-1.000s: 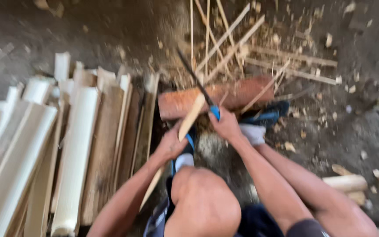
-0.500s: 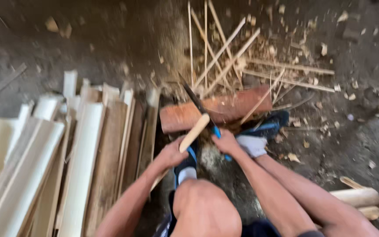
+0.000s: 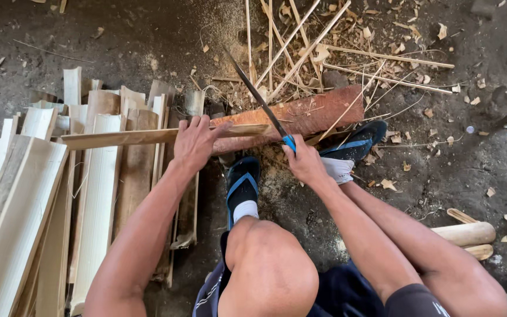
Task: The person sits on the ground and uses a knife to shave and shape a piece of wood placed on a brick. They repeatedly rotate the wood and remove thin shavings, then set the shaped piece aside and pick up another piece to continue the process.
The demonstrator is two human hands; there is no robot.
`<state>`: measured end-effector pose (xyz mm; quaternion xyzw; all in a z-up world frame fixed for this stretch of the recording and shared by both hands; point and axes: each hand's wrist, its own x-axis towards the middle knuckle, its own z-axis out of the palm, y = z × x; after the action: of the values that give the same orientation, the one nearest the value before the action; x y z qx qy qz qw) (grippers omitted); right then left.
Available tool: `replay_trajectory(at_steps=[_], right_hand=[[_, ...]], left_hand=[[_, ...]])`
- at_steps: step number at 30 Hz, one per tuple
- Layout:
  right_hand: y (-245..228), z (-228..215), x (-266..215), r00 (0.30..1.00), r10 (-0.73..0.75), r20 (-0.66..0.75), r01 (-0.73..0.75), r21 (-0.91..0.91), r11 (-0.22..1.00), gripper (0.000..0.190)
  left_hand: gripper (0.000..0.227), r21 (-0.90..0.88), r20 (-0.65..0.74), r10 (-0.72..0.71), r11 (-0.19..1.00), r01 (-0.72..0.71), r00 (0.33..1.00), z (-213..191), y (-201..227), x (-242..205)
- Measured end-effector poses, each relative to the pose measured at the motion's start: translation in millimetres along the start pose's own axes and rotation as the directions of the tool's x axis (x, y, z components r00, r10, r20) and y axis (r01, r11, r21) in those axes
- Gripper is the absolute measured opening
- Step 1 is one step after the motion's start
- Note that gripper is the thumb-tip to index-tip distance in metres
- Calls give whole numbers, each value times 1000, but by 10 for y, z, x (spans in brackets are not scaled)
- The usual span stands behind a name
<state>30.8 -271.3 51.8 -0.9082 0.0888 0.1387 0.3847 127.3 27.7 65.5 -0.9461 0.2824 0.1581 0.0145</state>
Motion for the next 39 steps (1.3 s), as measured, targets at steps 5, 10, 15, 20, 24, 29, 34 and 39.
replay_trajectory(at_steps=[5,10,15,20,24,29,34,39], right_hand=[[-38,-16,75,998,-57,15,58,-55,997,27],[-14,-25,87,997,-67,41,71,-87,994,26],[-69,-79,102,995,-72,68,81,-134,988,27],[-150,-226,104,989,-48,137,82,-255,964,30],[-166,-250,166,969,86,230,-10,-314,949,32],[-54,-188,198,994,-98,53,108,-231,967,32],[7,-77,293,989,-137,60,149,-278,949,34],[87,-41,177,997,-44,62,57,-240,969,32]], left_hand=[[75,27,-13,26,999,-26,1000,58,-31,-13],[73,4,-23,25,1000,-24,999,11,-9,-41],[76,20,23,30,999,-30,999,-69,13,-23],[71,88,-97,68,994,-60,993,-67,-43,-53],[74,194,-78,90,978,-73,993,16,-18,28],[69,91,-254,84,994,-63,964,-3,-60,-75],[68,81,-138,53,996,-42,989,24,-13,-27],[74,129,-106,37,991,-23,994,99,-52,-107]])
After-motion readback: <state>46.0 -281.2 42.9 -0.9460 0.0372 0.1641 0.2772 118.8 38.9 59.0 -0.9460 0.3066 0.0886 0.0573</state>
